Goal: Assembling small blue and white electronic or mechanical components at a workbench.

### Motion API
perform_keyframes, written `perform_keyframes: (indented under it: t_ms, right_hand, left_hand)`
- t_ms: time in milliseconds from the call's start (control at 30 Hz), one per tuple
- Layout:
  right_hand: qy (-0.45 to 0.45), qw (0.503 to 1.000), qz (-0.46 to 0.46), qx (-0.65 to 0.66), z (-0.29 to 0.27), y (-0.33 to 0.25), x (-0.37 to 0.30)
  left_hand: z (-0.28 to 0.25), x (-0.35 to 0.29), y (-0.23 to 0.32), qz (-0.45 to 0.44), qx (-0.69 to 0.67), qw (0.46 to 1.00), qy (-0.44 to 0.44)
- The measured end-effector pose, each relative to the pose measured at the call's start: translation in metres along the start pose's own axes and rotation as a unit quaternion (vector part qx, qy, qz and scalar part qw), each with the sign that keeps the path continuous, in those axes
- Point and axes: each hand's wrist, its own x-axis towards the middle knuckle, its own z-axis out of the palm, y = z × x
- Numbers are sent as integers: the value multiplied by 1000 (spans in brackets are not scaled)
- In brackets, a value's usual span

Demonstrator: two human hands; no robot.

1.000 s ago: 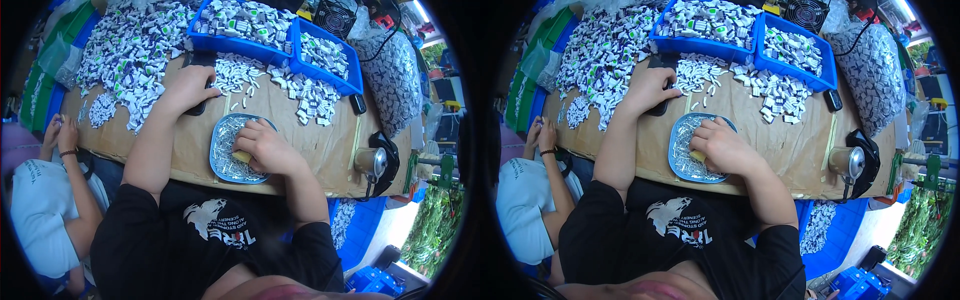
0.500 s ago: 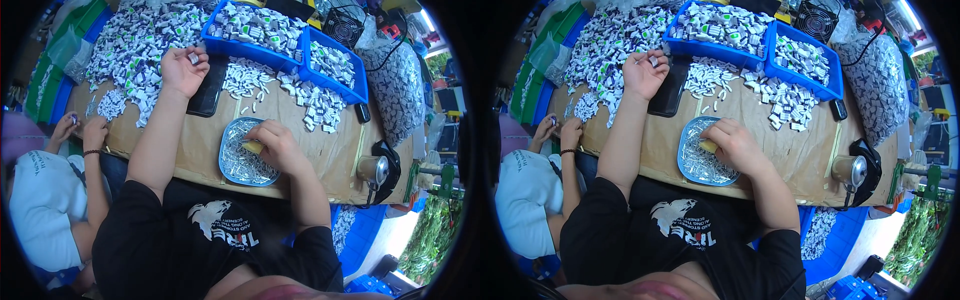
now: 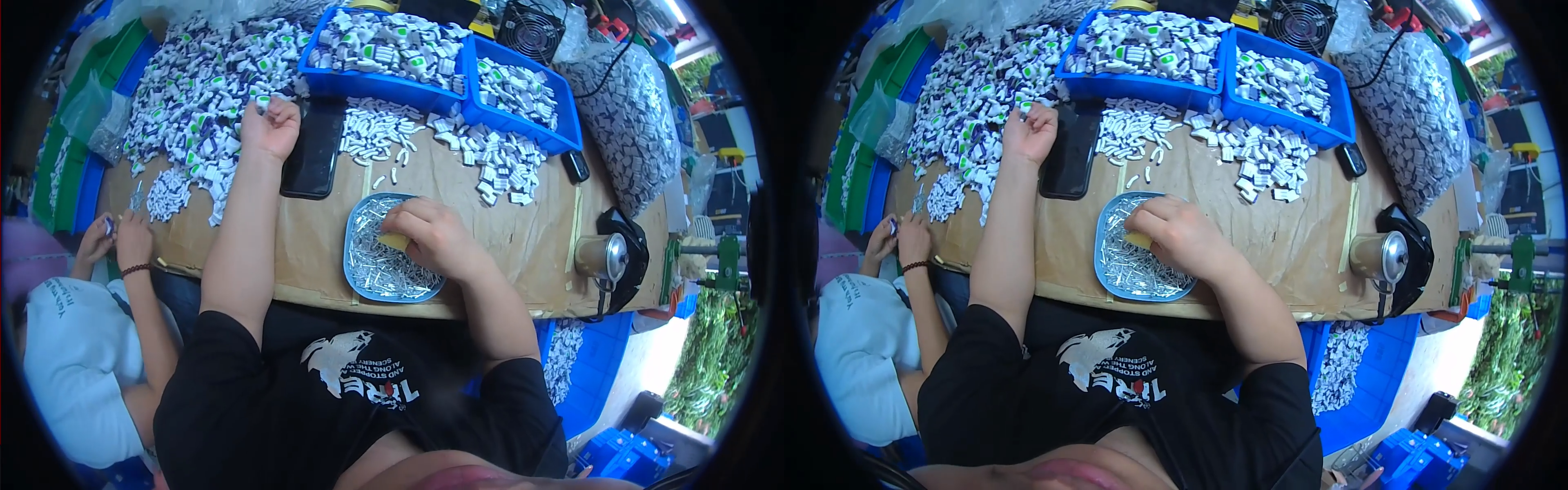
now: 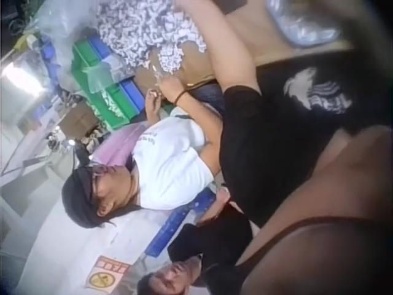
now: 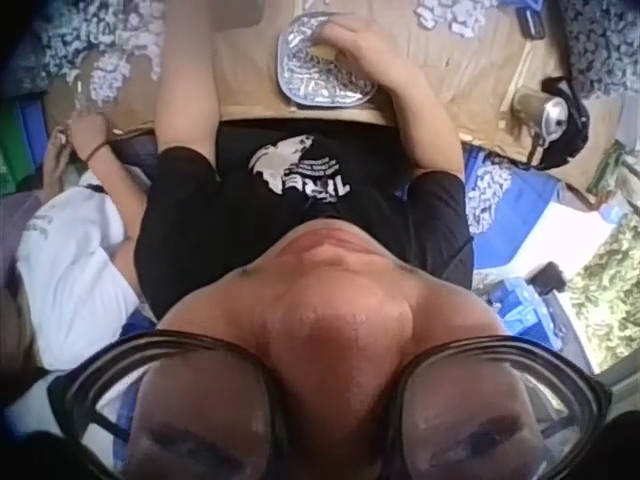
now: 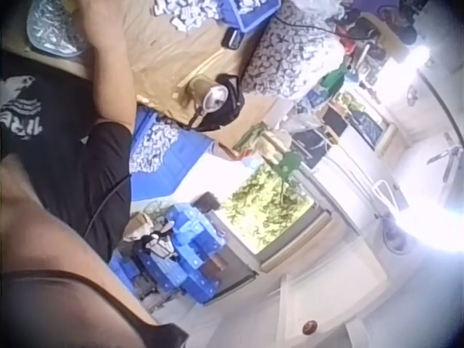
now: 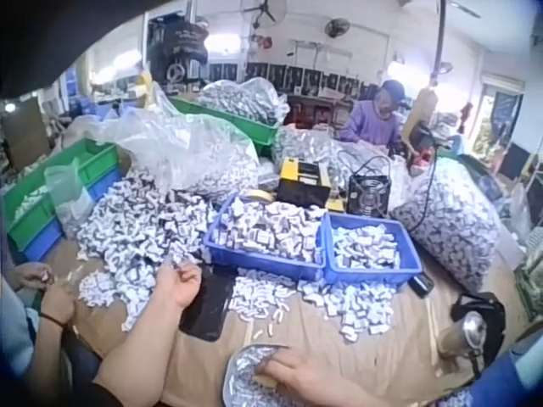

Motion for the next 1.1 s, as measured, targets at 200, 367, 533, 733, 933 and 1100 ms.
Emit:
perform_keyframes:
  t_ms: [200, 367, 533, 733, 933, 1100]
  right_hand:
    - [58, 997, -36, -37, -4, -5, 2]
    - [303, 941, 47, 141, 6, 8, -9]
    - [283, 949, 64, 121, 8, 8, -9]
    - [190, 979, 70, -29, -8, -1, 2]
    - [303, 941, 99, 116, 1, 15, -15]
    - [369, 858, 114, 339, 1, 13, -14]
  left_hand:
    - [11, -32, -60, 61, 233, 967, -81]
    - [-4, -81, -128, 148, 687, 691, -168]
    - [-2, -107, -142, 147, 786, 547, -250]
    - [-8, -100, -143, 208, 766, 542, -276]
    - [-1, -106, -138, 143, 779, 540, -285]
    - [-9, -103, -141, 178, 780, 509, -319]
